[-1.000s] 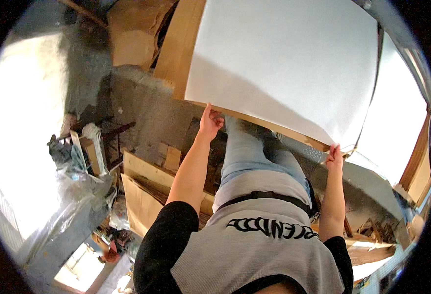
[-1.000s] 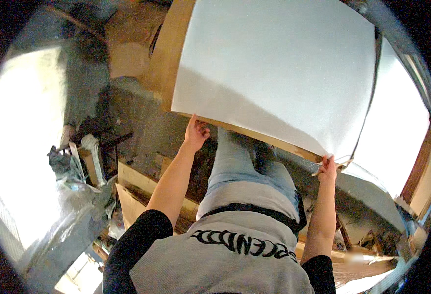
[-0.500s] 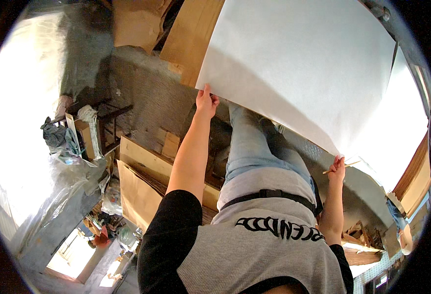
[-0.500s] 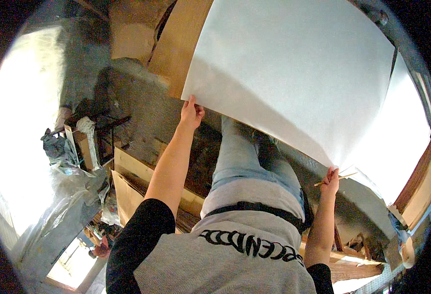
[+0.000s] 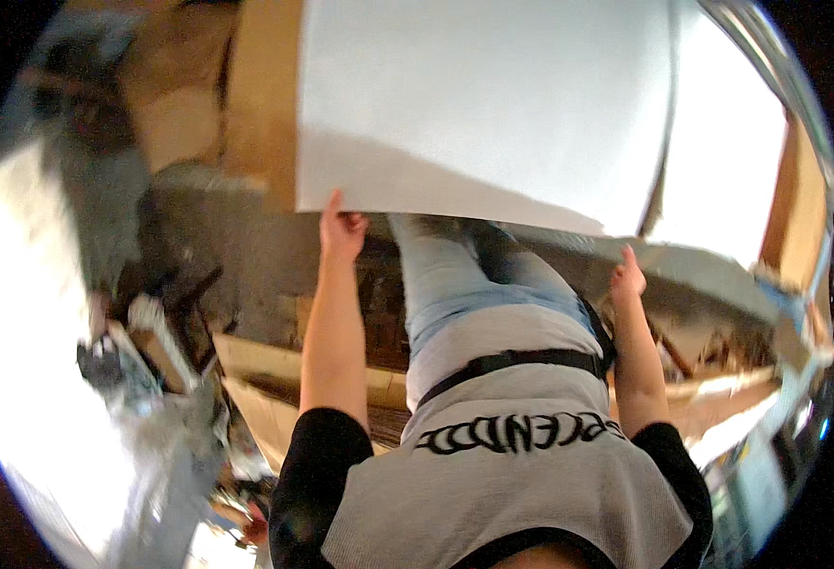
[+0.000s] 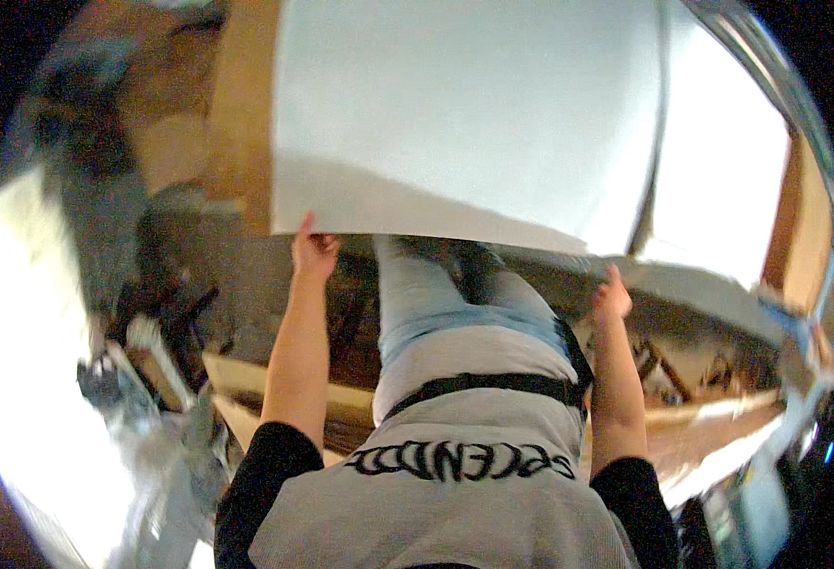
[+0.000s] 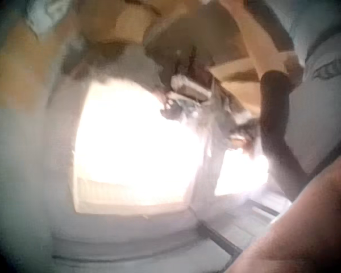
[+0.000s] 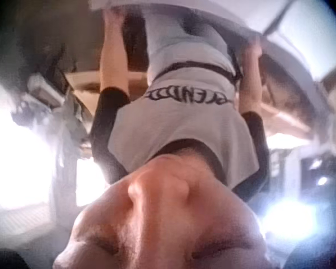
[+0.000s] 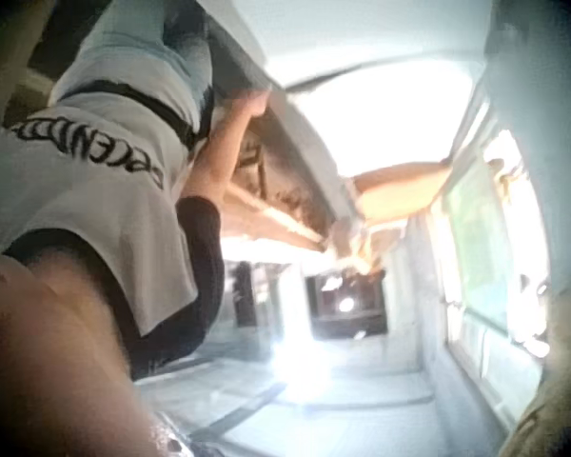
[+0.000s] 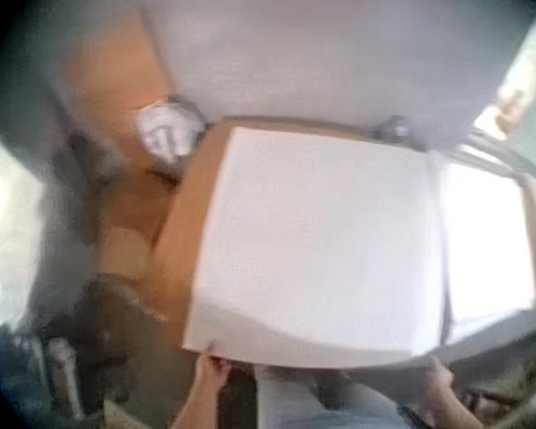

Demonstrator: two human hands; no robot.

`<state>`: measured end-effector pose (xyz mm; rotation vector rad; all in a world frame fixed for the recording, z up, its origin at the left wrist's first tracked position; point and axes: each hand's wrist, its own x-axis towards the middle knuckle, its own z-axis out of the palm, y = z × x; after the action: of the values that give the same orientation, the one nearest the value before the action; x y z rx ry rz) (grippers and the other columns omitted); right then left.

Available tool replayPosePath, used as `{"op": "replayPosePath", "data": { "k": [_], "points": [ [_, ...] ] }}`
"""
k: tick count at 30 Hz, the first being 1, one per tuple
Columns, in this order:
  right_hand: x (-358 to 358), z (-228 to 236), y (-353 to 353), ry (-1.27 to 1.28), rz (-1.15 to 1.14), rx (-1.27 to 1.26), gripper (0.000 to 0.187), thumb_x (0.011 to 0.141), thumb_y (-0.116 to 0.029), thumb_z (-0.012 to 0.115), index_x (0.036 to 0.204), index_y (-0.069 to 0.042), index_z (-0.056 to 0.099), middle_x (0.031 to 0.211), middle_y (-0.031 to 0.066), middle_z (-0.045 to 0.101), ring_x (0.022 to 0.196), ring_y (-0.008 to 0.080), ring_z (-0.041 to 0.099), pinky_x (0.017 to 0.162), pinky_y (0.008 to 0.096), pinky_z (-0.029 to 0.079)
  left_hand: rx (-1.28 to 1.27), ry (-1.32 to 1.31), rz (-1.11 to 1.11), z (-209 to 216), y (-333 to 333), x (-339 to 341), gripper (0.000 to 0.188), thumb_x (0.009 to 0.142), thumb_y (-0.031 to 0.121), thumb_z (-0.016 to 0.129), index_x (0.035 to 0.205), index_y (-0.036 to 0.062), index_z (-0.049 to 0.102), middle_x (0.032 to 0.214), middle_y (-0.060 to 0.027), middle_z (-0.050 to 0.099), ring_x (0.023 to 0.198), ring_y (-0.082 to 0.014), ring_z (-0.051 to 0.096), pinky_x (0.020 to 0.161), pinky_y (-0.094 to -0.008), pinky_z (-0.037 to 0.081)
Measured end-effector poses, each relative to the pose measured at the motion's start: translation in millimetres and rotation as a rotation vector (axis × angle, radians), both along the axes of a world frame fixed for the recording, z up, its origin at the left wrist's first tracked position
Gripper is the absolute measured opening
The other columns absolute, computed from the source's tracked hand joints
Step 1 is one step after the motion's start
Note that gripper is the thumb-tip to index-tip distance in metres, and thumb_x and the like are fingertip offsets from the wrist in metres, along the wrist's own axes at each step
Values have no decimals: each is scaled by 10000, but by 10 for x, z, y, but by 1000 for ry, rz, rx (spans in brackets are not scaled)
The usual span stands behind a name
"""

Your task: The person repeatedly picks up large white paper sheets from a stack, separates them, and places them onto a wooden workbench. The person uses a thin wooden stick to assist in separating the sheets. The task is performed in a repetitive loop throughout the clip.

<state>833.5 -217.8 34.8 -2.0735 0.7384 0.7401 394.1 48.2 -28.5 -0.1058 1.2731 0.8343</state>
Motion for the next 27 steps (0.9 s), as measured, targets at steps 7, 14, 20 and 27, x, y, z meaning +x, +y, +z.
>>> {"op": "replayPosePath", "data": {
  "k": [7,14,20,27],
  "points": [
    [-266,-121,2,318,545,195,421,872,-407,423,1015,-36,562,740,27,587,573,85,499,439,199,346,-19,268,-379,292,140,289,316,872,320,481,965,19,467,650,-46,431,454,-134,363,401,-271,293],
    [-332,-263,46,441,264,391,324,861,-355,483,913,-40,535,735,9,567,541,75,451,385,183,284,1,364,-411,429,2,278,334,879,342,456,1017,38,465,654,-41,439,450,-135,381,392,-277,297],
    [-408,-333,78,394,-46,479,233,859,-274,511,759,-64,530,653,-12,533,489,51,409,366,179,257,13,466,-404,568,-60,276,350,836,425,497,959,98,477,564,-21,432,398,-112,371,328,-229,253],
    [-782,-407,4,137,25,490,234,838,-268,539,726,-63,544,590,-19,518,446,37,406,375,170,264,13,526,-579,878,87,142,354,856,413,460,999,91,491,615,-12,457,414,-110,306,347,-241,250]
  ]
}}
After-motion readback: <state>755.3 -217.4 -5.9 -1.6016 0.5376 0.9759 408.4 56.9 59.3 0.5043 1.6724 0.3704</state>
